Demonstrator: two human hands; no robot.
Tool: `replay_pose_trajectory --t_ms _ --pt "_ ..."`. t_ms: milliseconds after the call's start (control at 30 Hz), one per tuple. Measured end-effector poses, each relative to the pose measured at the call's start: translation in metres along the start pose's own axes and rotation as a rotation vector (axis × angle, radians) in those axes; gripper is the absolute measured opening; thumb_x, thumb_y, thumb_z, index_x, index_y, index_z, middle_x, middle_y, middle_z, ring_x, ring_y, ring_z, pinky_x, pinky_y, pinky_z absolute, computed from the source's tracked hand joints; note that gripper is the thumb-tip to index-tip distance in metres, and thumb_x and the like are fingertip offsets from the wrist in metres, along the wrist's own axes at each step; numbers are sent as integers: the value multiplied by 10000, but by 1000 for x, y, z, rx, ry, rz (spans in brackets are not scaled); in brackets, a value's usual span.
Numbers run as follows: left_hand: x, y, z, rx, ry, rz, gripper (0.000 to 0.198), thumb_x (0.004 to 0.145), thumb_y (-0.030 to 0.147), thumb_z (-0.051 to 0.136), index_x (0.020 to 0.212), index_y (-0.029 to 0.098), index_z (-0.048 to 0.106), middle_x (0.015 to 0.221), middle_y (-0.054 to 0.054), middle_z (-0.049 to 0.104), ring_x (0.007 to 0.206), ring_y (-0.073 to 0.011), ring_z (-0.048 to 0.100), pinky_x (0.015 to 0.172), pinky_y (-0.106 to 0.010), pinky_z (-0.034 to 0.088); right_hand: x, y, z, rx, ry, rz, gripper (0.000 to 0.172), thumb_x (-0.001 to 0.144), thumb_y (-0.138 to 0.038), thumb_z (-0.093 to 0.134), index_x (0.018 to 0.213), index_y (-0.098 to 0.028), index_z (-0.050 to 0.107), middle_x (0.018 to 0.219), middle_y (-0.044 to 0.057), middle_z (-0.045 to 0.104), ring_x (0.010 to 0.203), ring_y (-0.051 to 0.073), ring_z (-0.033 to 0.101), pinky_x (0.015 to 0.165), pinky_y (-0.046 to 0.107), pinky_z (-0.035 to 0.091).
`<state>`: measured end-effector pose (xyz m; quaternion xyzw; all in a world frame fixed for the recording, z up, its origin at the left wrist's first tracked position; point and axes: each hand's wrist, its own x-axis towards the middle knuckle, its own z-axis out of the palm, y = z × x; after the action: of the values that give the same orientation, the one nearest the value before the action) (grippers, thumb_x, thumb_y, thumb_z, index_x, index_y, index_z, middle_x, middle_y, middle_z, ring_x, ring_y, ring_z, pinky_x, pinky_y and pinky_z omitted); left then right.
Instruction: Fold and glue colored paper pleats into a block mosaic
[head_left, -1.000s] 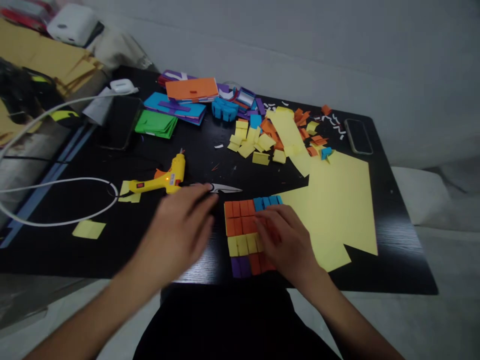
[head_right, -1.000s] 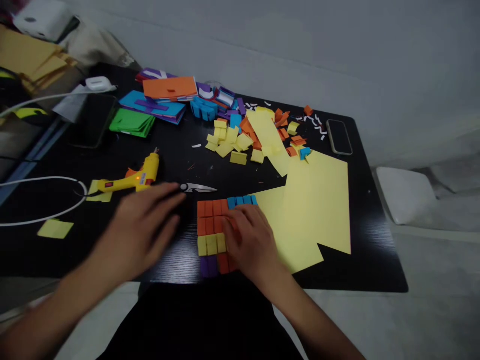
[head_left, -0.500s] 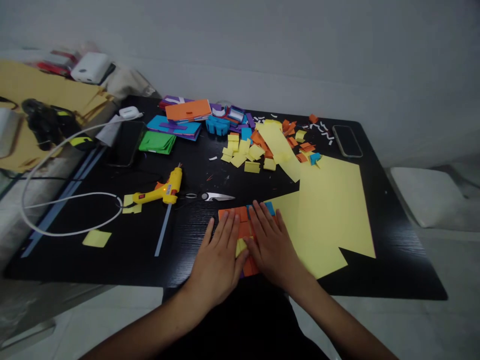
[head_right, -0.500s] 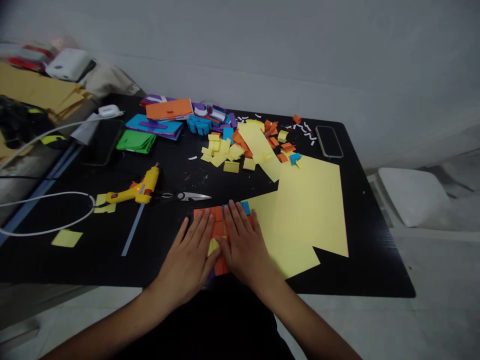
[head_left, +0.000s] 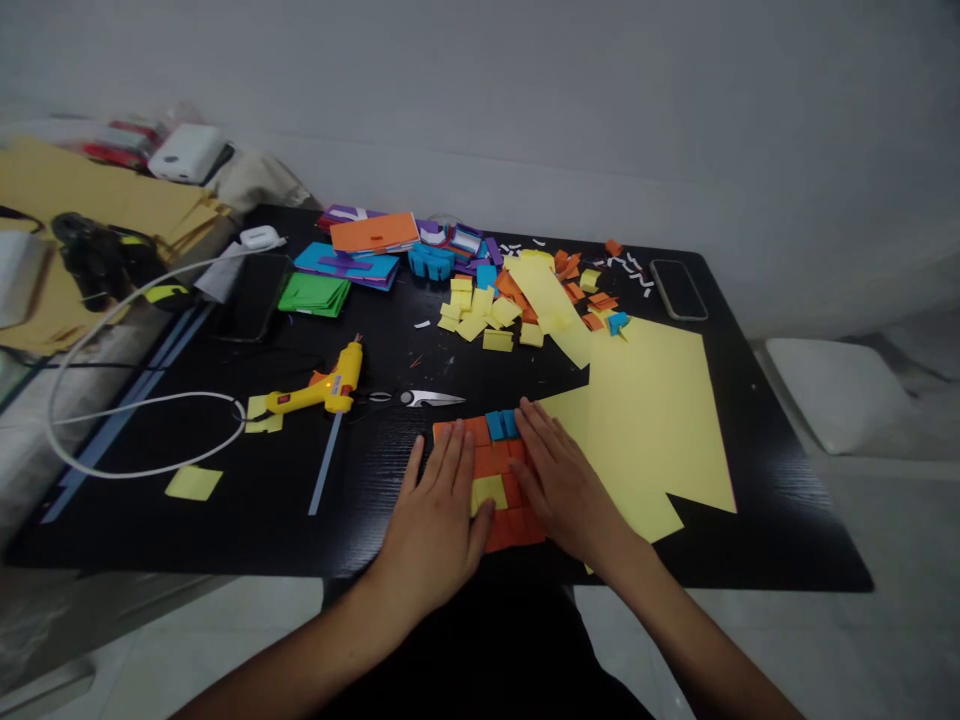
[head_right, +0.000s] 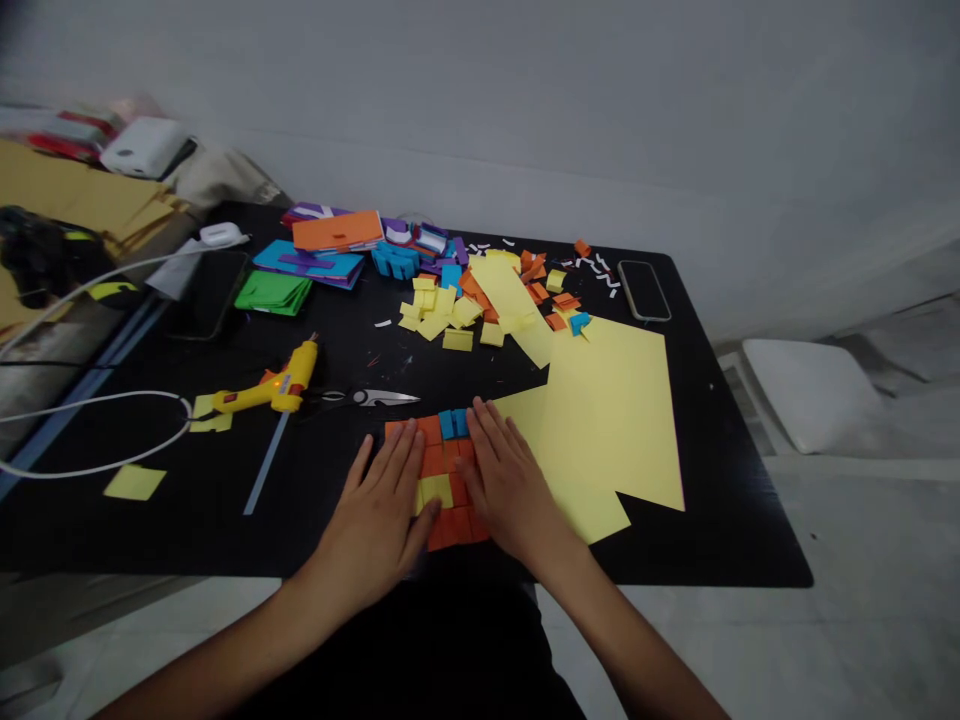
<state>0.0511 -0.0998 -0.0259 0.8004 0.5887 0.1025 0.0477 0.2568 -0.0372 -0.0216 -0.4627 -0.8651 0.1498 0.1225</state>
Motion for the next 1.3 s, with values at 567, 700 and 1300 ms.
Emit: replay_pose_trajectory --t_ms 567,700,1300 --pt "5 13 11 -136 18 29 609 1106 375 359 1604 27 404 1697 -217 400 1613 -313 336 1307 -547 349 -6 -4 22 -164 -34 8 675 1135 -472 347 1730 -217 156 1796 146 150 1666 326 141 1300 615 286" --pt "3 17 11 -37 4 32 613 1096 348 382 1597 -3 413 1696 -226 393 1606 -334 346 1308 -550 342 -5 -5 22 -160 -28 3 653 1128 -441 367 1717 -197 223 1789 162 179 1663 335 155 1291 626 299" --pt "-2 18 24 20 45 40 663 1048 297 402 1650 29 328 1716 -197 372 1631 -307 293 1328 -519 274 3 -16 13 -211 8 -71 595 1126 -274 351 1691 -104 278 1740 174 324 1642 297 256 1320 550 289"
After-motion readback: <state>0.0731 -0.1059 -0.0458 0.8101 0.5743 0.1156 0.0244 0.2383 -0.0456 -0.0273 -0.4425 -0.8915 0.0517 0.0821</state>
